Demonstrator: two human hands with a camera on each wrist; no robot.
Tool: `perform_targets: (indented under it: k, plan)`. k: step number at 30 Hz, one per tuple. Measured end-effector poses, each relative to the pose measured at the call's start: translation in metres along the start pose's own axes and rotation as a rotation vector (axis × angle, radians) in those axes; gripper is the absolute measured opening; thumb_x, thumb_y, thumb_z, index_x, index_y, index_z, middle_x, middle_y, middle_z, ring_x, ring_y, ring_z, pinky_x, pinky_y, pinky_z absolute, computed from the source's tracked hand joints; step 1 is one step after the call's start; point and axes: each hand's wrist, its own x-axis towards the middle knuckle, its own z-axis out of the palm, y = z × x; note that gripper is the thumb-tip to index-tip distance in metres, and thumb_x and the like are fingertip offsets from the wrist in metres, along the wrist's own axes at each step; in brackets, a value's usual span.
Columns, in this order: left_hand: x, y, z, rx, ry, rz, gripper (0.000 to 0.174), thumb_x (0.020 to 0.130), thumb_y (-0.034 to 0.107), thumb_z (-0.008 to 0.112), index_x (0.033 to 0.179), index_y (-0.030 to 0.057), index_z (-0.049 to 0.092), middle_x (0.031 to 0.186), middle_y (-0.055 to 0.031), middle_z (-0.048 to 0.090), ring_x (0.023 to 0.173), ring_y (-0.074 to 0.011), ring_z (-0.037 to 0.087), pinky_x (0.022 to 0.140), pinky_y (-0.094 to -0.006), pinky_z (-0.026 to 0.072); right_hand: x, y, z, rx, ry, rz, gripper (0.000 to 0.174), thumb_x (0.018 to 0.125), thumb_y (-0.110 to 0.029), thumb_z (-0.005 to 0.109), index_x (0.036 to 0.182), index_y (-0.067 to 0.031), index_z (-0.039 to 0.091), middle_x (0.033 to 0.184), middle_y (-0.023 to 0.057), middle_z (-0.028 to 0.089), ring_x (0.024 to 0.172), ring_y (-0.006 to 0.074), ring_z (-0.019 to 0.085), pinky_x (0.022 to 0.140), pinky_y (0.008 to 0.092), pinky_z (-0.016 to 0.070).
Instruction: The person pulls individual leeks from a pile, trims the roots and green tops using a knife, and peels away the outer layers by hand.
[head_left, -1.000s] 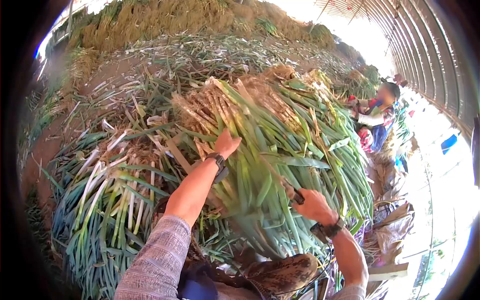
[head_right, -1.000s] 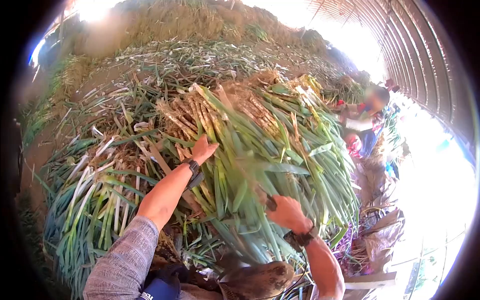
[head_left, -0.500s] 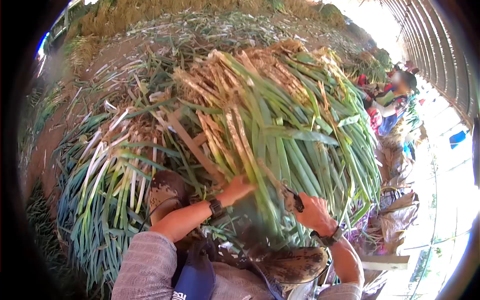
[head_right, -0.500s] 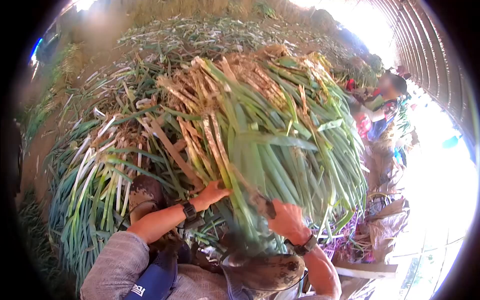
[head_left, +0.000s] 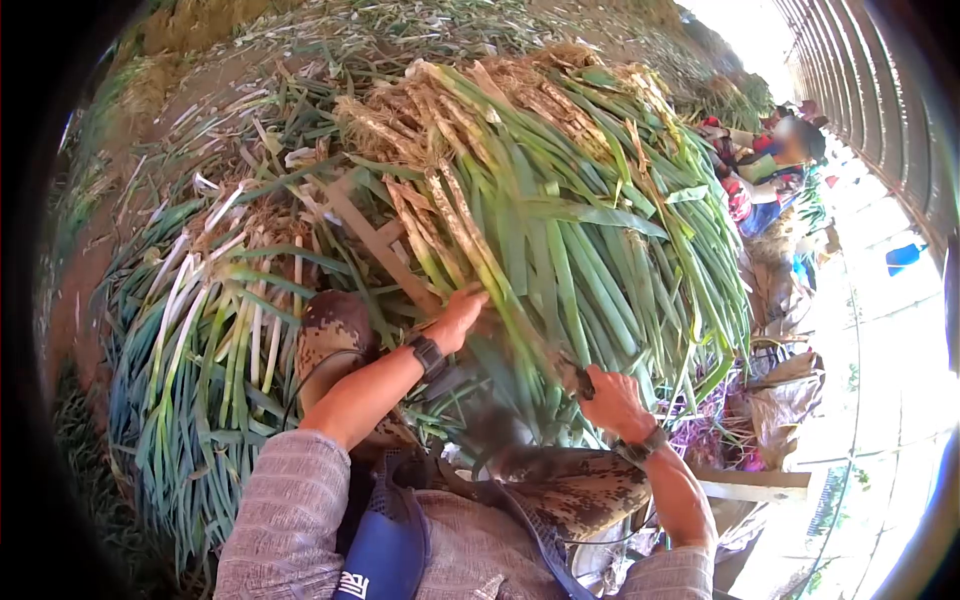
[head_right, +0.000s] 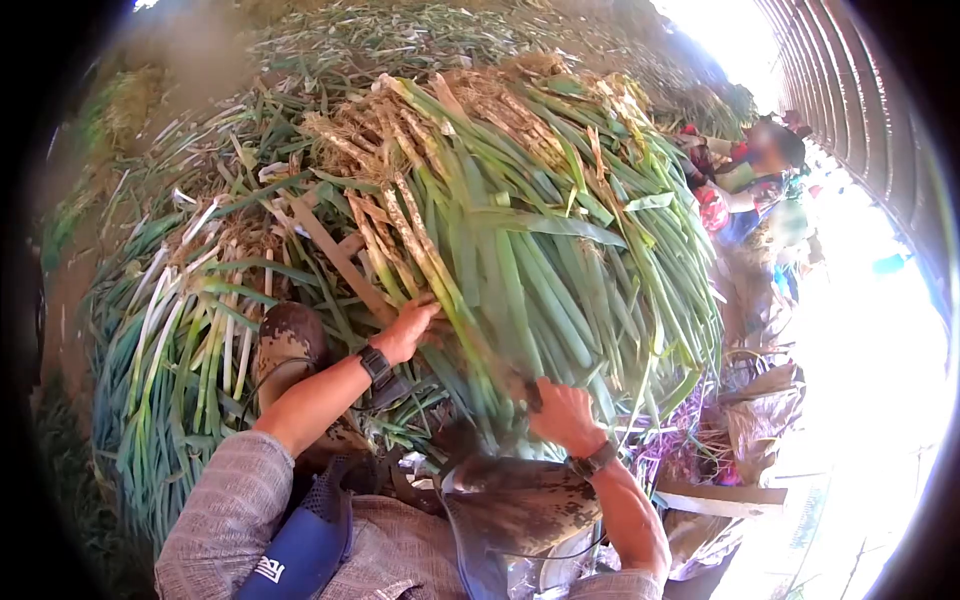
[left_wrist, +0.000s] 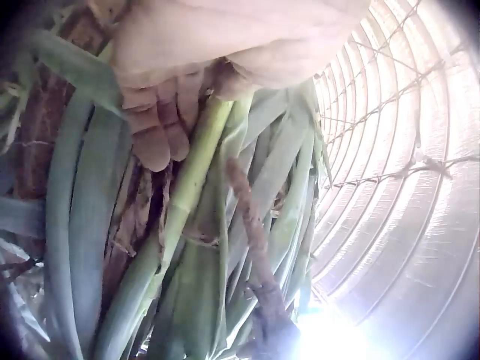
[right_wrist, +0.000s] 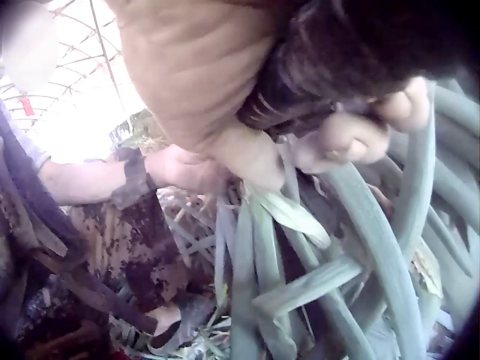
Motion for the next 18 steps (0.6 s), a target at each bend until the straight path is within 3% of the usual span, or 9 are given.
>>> perform_targets:
  k: [6,8,10,13,18]
  plan:
    - [0.019,-0.02,-0.011,0.162,0.015,0.142,0.033,0.102,0.025,0.048,0.131,0.009,0.052,0.117,-0.0072,0.064,0.09,-0.0191,0.067,0.065,-0.0361,0.0544,0.04,-0.014,0.005,-0.015,-0.016,-0.004,0.029,0.078,-0.025,0.065,0.096,-0.0036,0.058,0.077,0.0247,0.065,0.078,0.0475,0.061,0.071,0.0569,0.0462]
    - [0.026,-0.029,-0.014,0.109,0.063,0.126,0.033,0.102,0.024,0.049,0.131,0.0088,0.052,0.116,-0.0061,0.064,0.09,-0.018,0.067,0.063,-0.0351,0.0539,0.059,-0.015,0.01,-0.042,0.089,-0.089,0.028,0.079,-0.024,0.065,0.096,-0.0032,0.059,0.078,0.0249,0.065,0.079,0.047,0.061,0.072,0.0566,0.0468]
    - [0.01,-0.015,-0.007,0.048,-0.007,0.114,0.033,0.103,0.024,0.049,0.131,0.0079,0.052,0.114,-0.0067,0.065,0.087,-0.0183,0.067,0.061,-0.0344,0.0534,0.078,-0.032,-0.004,-0.056,0.031,-0.066,0.029,0.079,-0.025,0.063,0.098,-0.0035,0.059,0.081,0.026,0.065,0.081,0.0471,0.062,0.074,0.0559,0.0473]
    - [0.003,-0.01,-0.002,-0.02,-0.014,0.117,0.034,0.103,0.024,0.049,0.132,0.0064,0.052,0.111,-0.0073,0.066,0.085,-0.0182,0.067,0.059,-0.0343,0.0529,0.107,-0.049,-0.015,-0.031,0.101,-0.113,0.028,0.08,-0.025,0.061,0.098,-0.003,0.061,0.084,0.0268,0.066,0.084,0.0474,0.061,0.077,0.0556,0.0474]
    - [-0.002,-0.01,-0.002,-0.009,-0.054,0.121,0.037,0.104,0.024,0.047,0.136,0.0056,0.05,0.112,-0.0076,0.065,0.085,-0.0177,0.067,0.061,-0.0354,0.0544,0.155,-0.091,-0.042,-0.027,-0.014,-0.097,0.028,0.079,-0.022,0.058,0.096,-0.001,0.065,0.091,0.0266,0.067,0.091,0.0474,0.061,0.081,0.0546,0.0479]
